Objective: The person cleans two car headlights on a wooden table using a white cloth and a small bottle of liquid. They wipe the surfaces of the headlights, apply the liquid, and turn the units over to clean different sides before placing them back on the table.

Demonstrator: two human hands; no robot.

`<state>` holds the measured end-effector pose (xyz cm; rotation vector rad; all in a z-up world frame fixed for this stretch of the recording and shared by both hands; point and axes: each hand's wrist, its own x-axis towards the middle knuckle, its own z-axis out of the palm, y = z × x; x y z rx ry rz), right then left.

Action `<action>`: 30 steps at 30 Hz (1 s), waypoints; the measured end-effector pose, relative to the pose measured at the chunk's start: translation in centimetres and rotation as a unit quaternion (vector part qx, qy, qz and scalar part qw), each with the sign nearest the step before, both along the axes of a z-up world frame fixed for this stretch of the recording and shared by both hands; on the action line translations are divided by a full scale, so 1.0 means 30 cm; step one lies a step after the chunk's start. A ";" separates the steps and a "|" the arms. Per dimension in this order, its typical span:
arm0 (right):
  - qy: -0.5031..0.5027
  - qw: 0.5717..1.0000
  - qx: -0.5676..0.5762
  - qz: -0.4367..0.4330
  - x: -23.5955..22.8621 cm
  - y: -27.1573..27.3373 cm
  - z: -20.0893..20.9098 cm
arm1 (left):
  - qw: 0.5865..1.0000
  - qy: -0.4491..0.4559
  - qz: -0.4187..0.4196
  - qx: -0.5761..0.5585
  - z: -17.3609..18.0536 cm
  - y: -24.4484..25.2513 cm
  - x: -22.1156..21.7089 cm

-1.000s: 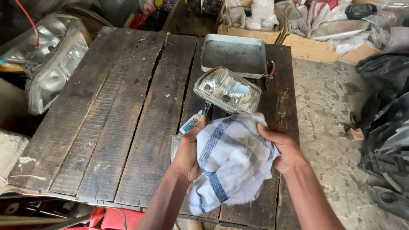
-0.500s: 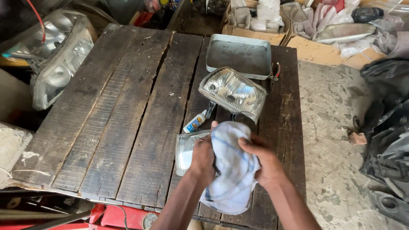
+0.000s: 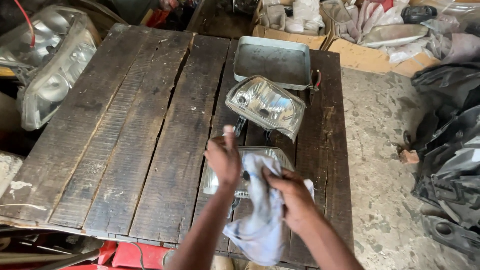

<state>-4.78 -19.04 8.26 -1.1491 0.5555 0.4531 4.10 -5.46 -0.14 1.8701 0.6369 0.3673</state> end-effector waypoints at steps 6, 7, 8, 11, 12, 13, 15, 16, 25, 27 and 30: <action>-0.061 0.972 -0.196 -0.114 0.053 -0.103 0.089 | 0.935 0.261 -0.010 -0.238 -0.071 0.272 -0.059; -0.060 0.972 -0.196 -0.115 0.064 -0.097 0.084 | 0.935 0.262 -0.011 -0.238 -0.070 0.272 -0.080; -0.069 0.969 -0.211 -0.111 0.086 -0.096 0.083 | 0.922 0.276 -0.007 -0.272 -0.069 0.266 -0.090; -0.069 0.962 -0.245 -0.095 0.139 -0.094 0.063 | 0.909 0.282 0.009 -0.306 -0.094 0.249 -0.101; -0.062 0.960 -0.261 -0.084 0.158 -0.089 0.054 | 0.913 0.273 0.022 -0.302 -0.104 0.250 -0.099; -0.062 0.960 -0.261 -0.082 0.161 -0.092 0.012 | 0.913 0.273 0.024 -0.303 -0.089 0.239 -0.104; -0.068 0.952 -0.292 -0.062 0.168 -0.105 -0.069 | 0.917 0.244 -0.004 -0.315 -0.056 0.210 -0.111; -0.069 0.952 -0.292 -0.062 0.163 -0.096 -0.068 | 0.917 0.243 -0.004 -0.316 -0.002 0.191 -0.121; -0.560 0.641 -0.511 0.120 0.121 0.102 -0.264 | 0.910 0.259 -0.146 -0.290 0.408 0.022 -0.116; -0.604 0.530 -0.583 0.124 0.119 0.086 -0.281 | 0.896 0.253 -0.124 -0.342 0.441 0.007 -0.146; -0.568 0.499 -0.654 0.011 0.182 0.011 -0.337 | 0.903 0.213 -0.081 -0.366 0.171 0.074 -0.098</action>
